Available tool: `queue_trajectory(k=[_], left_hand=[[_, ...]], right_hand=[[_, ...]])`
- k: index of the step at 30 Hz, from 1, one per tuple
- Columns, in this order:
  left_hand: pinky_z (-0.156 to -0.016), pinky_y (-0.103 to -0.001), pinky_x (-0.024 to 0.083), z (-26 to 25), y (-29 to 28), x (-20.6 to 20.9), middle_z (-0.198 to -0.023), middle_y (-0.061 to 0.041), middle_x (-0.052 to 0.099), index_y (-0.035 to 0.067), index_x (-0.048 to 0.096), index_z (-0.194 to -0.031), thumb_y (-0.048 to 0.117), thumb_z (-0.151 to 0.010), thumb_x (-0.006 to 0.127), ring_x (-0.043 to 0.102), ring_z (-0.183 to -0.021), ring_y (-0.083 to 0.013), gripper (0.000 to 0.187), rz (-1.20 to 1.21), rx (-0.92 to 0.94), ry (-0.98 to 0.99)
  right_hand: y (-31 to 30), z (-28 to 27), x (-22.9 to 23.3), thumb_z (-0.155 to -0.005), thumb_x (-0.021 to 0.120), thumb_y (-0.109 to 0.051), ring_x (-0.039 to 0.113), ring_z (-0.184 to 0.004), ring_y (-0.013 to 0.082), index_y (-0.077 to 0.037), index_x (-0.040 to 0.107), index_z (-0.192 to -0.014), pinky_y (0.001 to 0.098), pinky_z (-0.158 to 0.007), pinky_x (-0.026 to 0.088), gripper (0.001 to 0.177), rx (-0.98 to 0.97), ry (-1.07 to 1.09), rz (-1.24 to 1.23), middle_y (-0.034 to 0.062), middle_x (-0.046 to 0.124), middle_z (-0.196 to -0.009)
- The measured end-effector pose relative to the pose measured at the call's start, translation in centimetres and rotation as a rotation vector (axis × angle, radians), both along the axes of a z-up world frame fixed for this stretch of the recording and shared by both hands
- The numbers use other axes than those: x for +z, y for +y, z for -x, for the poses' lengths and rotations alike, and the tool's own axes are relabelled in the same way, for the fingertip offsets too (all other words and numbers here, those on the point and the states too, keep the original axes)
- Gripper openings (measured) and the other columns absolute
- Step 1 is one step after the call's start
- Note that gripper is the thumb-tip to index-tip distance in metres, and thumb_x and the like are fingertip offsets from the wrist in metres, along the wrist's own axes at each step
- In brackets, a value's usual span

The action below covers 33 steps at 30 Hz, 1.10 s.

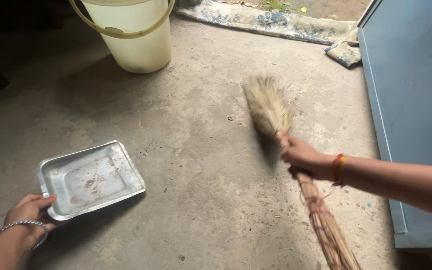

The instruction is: The person sweeps dirt on a concrete floor using a short broom, gathers the debris into a metal dustpan, and empties the dustpan into a white plastic bucket.

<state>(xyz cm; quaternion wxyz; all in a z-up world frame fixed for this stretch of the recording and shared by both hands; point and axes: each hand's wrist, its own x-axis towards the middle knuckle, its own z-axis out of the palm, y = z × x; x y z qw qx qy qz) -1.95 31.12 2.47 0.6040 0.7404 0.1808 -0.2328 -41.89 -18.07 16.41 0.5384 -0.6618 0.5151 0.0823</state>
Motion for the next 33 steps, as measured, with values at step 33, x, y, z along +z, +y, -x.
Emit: queue_trajectory(k=[33], left_hand=[[-0.092, -0.064, 0.059, -3.0, 11.8, -6.6, -0.116, -0.031, 0.063, 0.003, 0.044, -0.12, 0.01, -0.097, 0.063, 0.067, -0.108, -0.0467, 0.031, -0.172, -0.094, 0.092]], right_hand=[[10.3, 3.6, -5.1, -0.095, 0.047, -0.002, 0.057, -0.052, 0.0159, -0.027, 0.016, -0.157, 0.0275, -0.044, 0.054, 0.074, 0.292, 0.057, -0.037, 0.0152, 0.062, -0.1]])
